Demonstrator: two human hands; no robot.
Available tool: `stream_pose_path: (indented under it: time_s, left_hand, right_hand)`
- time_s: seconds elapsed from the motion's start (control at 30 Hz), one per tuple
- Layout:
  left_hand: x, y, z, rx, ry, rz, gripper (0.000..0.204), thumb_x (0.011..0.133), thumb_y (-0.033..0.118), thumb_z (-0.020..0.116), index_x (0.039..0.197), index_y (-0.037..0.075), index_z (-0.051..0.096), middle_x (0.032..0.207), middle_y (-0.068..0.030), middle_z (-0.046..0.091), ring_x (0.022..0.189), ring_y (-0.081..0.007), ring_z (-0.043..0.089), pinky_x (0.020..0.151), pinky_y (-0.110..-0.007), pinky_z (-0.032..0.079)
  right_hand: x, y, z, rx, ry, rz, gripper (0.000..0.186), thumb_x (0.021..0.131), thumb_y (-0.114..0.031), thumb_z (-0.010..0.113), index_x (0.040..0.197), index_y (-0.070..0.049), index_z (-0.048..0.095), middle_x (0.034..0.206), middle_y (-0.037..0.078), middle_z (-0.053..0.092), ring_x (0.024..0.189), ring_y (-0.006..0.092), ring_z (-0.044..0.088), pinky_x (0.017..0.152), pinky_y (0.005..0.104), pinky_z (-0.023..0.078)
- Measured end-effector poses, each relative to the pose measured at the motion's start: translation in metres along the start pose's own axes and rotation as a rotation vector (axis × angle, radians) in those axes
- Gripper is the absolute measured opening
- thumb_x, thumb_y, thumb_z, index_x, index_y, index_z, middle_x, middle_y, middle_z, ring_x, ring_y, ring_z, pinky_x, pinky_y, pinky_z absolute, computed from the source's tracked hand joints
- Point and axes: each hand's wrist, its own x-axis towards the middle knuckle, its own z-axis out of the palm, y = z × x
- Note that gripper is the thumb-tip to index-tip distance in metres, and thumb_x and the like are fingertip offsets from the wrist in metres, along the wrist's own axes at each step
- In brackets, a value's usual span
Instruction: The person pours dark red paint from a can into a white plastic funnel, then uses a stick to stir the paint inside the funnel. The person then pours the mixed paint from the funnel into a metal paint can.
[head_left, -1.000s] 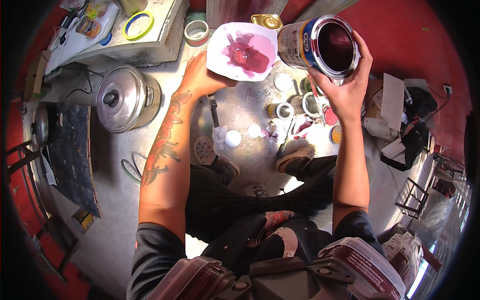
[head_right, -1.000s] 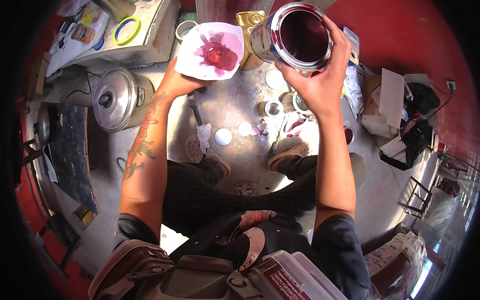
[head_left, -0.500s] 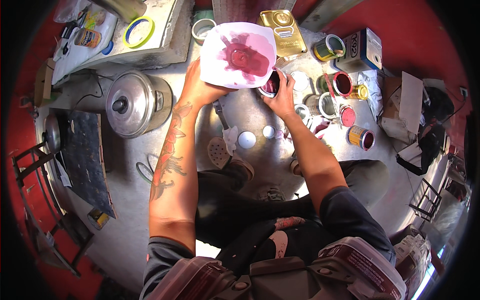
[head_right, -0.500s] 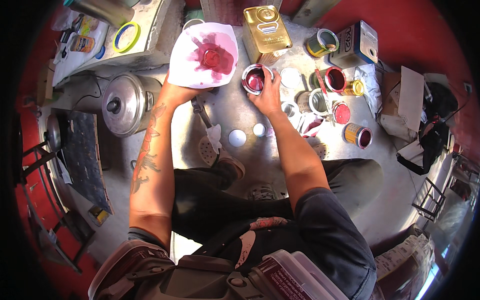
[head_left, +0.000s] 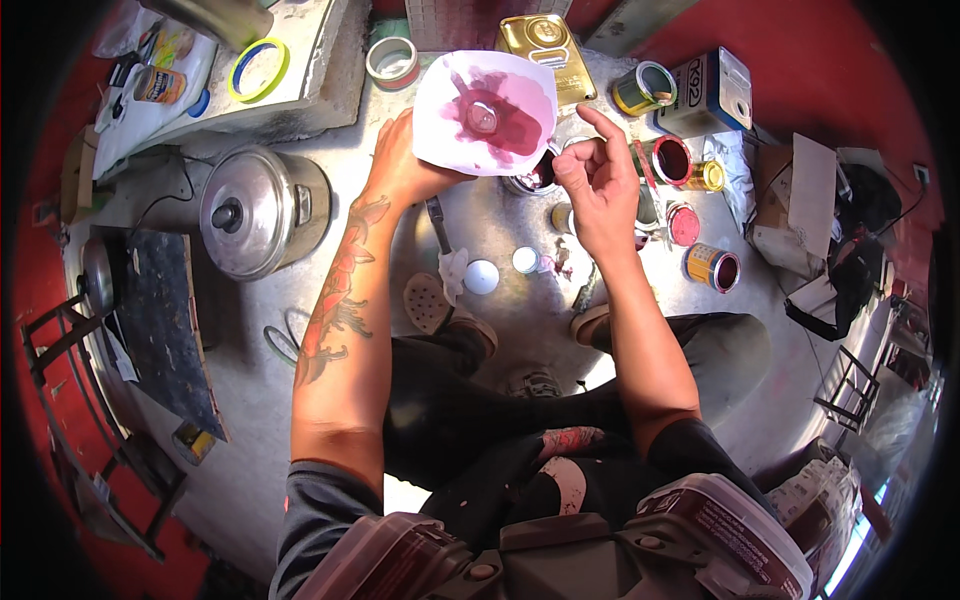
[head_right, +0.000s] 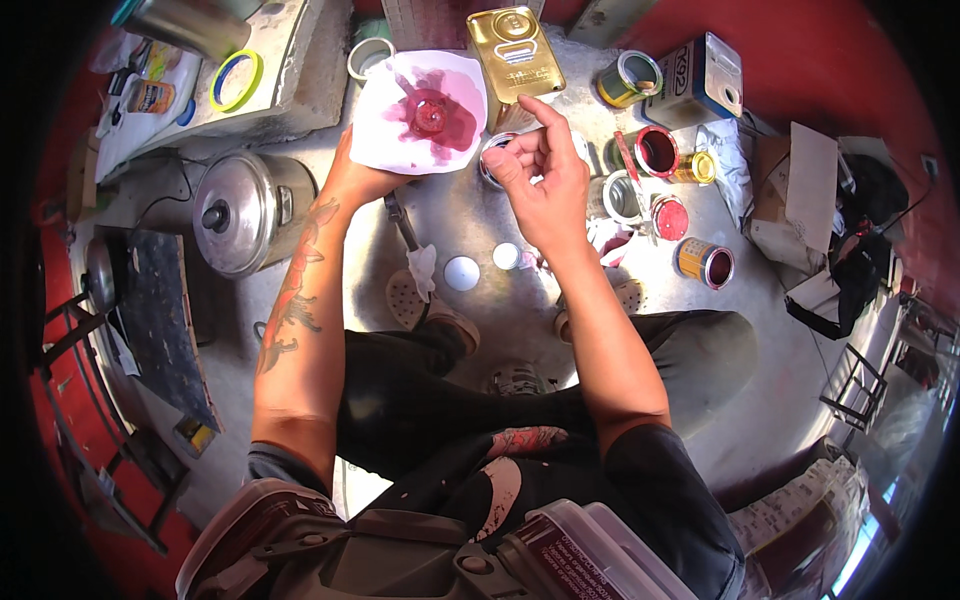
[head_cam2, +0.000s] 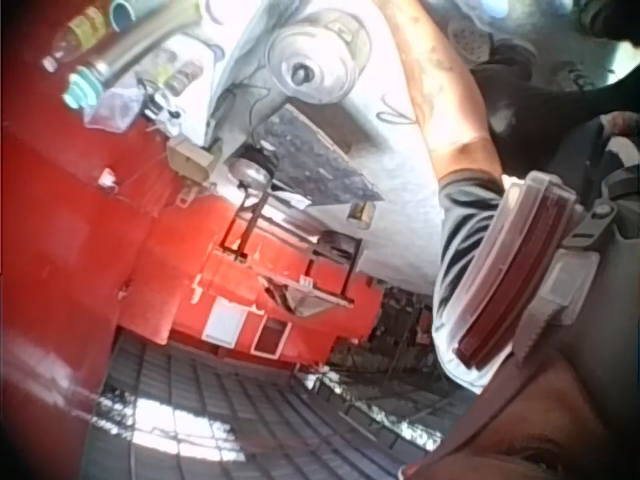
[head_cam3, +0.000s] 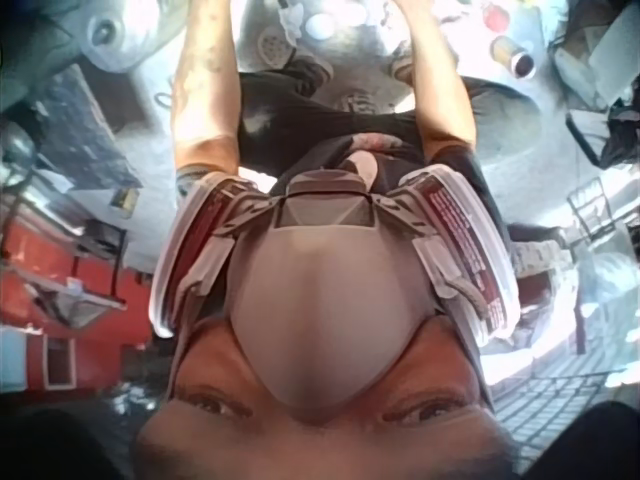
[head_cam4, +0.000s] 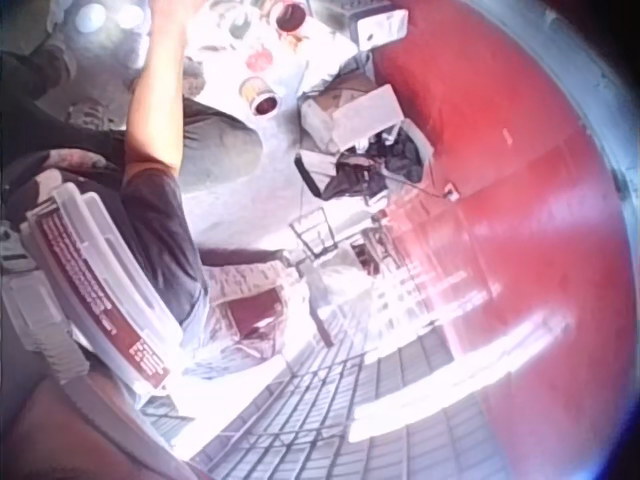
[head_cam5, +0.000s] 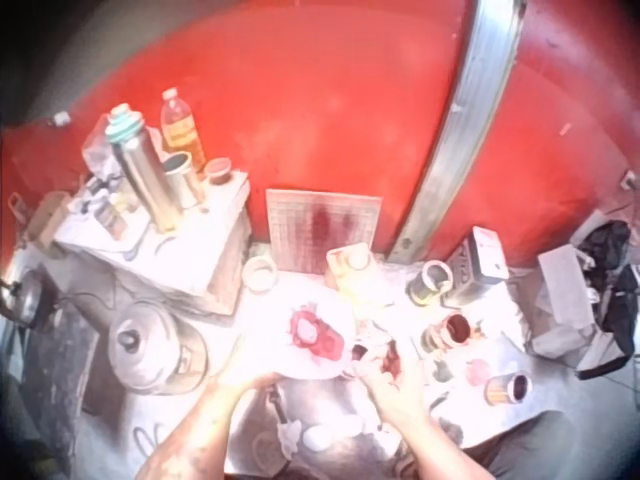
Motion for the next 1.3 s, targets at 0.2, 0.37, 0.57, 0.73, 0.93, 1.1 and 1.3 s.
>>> stream_pose_path:
  time_s: [0.2,0.37,0.57,0.73,0.93,1.1,1.3]
  left_hand:
    - [0.01,0.01,0.019,0.044,-0.066,0.067,0.07,0.059,0.039,0.087,0.121,0.015,0.066,0.116,-0.011,0.069,0.113,-0.0336,0.062,0.096,-0.051,0.043]
    - [0.012,0.017,0.027,0.006,-0.1,0.077,0.083,0.055,0.039,0.084,0.128,0.01,0.057,0.119,-0.0148,0.067,0.118,-0.0359,0.06,0.101,-0.057,0.039]
    - [0.005,0.021,0.032,-0.007,-0.066,0.096,0.087,0.057,0.043,0.085,0.132,0.012,0.054,0.126,-0.0154,0.064,0.126,-0.0361,0.055,0.11,-0.065,0.03]
    - [0.002,0.024,0.029,-0.037,-0.061,0.147,0.087,0.058,0.046,0.086,0.133,0.013,0.054,0.125,-0.0148,0.065,0.125,-0.0352,0.056,0.107,-0.065,0.032]
    - [-0.004,0.022,0.028,-0.045,-0.063,0.154,0.085,0.057,0.044,0.086,0.13,0.014,0.055,0.124,-0.0141,0.065,0.124,-0.0348,0.057,0.107,-0.064,0.032]
    - [-0.007,0.02,0.028,-0.064,-0.036,0.187,0.082,0.057,0.041,0.086,0.129,0.014,0.056,0.123,-0.0141,0.065,0.122,-0.0347,0.058,0.106,-0.063,0.033]
    - [-0.01,0.021,0.027,-0.068,-0.037,0.217,0.079,0.058,0.038,0.085,0.128,0.014,0.057,0.121,-0.014,0.066,0.12,-0.0343,0.059,0.105,-0.057,0.036]
  right_hand:
    - [0.022,-0.034,-0.009,-0.136,0.017,0.162,0.026,0.093,-0.014,0.07,0.114,0.002,0.066,0.067,0.001,0.065,0.061,0.0048,0.057,0.058,0.0232,0.047]
    - [0.026,-0.046,-0.025,-0.059,0.038,0.244,0.015,0.093,-0.011,0.067,0.099,0.003,0.067,0.067,0.001,0.066,0.054,0.006,0.059,0.052,0.0224,0.046]
    - [0.027,-0.06,-0.042,0.021,0.026,0.244,0.013,0.093,-0.012,0.069,0.096,0.001,0.067,0.068,-0.001,0.065,0.053,0.0045,0.055,0.05,0.0214,0.043]
    - [0.027,-0.074,-0.045,0.048,0.035,0.208,0.012,0.094,-0.012,0.069,0.095,0.0,0.067,0.068,-0.003,0.064,0.053,0.0025,0.052,0.05,0.0205,0.043]
    - [0.025,-0.087,-0.045,0.038,0.017,0.144,0.012,0.094,-0.013,0.069,0.095,-0.001,0.068,0.067,-0.004,0.063,0.053,0.0018,0.051,0.049,0.0203,0.043]
    - [0.024,-0.095,-0.044,0.034,0.007,0.101,0.011,0.094,-0.012,0.069,0.095,-0.001,0.068,0.067,-0.004,0.062,0.053,0.0014,0.05,0.049,0.0199,0.042]
    - [0.019,-0.103,-0.043,0.021,0.028,0.078,0.012,0.095,-0.012,0.069,0.096,-0.001,0.068,0.066,-0.005,0.061,0.053,0.0005,0.049,0.049,0.0192,0.041]
